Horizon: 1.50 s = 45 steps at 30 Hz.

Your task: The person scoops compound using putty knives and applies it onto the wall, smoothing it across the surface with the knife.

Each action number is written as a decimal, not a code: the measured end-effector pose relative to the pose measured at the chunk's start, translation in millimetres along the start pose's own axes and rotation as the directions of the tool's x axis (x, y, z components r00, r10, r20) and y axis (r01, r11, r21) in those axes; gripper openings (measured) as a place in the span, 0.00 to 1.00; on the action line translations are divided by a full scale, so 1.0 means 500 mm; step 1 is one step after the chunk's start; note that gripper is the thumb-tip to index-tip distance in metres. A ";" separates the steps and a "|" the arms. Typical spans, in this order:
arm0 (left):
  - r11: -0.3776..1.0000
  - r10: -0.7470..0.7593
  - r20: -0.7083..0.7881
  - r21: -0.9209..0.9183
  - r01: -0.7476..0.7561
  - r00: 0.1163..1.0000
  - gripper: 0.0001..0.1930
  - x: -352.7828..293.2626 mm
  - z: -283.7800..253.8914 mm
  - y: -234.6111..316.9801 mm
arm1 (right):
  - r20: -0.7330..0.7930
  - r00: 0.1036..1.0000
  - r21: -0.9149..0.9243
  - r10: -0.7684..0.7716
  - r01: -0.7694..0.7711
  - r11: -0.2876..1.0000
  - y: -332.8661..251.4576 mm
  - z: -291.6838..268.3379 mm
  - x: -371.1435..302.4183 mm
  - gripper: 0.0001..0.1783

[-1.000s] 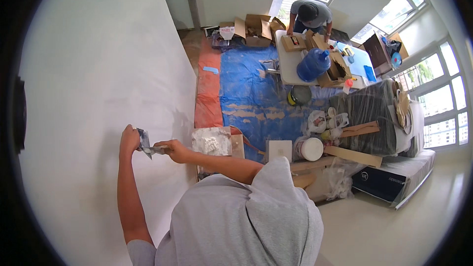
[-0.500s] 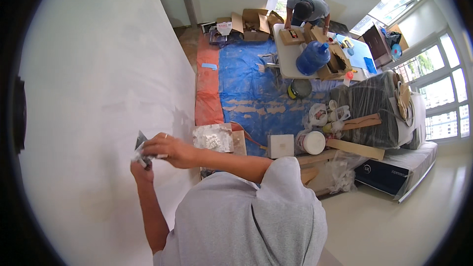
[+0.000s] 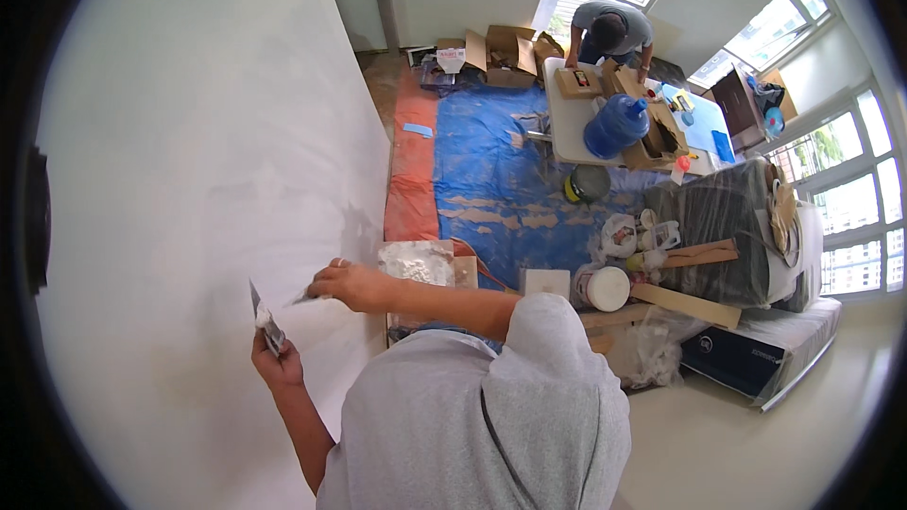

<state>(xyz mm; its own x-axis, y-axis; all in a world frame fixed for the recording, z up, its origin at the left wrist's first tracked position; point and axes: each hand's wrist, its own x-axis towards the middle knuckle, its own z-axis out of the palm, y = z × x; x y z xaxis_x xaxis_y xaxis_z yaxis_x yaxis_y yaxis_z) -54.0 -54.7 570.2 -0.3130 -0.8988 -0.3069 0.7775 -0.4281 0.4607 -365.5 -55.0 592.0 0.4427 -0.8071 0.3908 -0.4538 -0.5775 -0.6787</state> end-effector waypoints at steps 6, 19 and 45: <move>0.980 -0.001 -0.255 0.195 0.052 0.967 0.18 -0.016 0.148 -0.042 | 0.067 0.902 0.874 0.427 -0.259 0.410 0.013 -0.035 0.050 0.19; 0.900 0.128 -0.095 0.428 -0.075 0.987 0.17 -0.002 0.199 -0.014 | 0.066 0.845 0.923 0.531 -0.253 0.289 0.048 0.022 -0.017 0.15; 0.771 0.548 -0.300 0.543 -0.333 0.781 0.21 0.042 0.186 -0.138 | -0.433 0.885 0.497 0.172 0.075 0.865 -0.129 -0.003 0.016 0.26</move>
<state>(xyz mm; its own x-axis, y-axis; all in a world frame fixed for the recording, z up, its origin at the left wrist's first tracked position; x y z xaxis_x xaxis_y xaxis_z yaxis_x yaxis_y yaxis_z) -165.2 -52.8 609.6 0.3450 -0.9082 -0.2368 0.4079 -0.0821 0.9093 -333.7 -24.1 639.7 -0.0216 -0.8666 0.4986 0.0253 -0.4990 -0.8662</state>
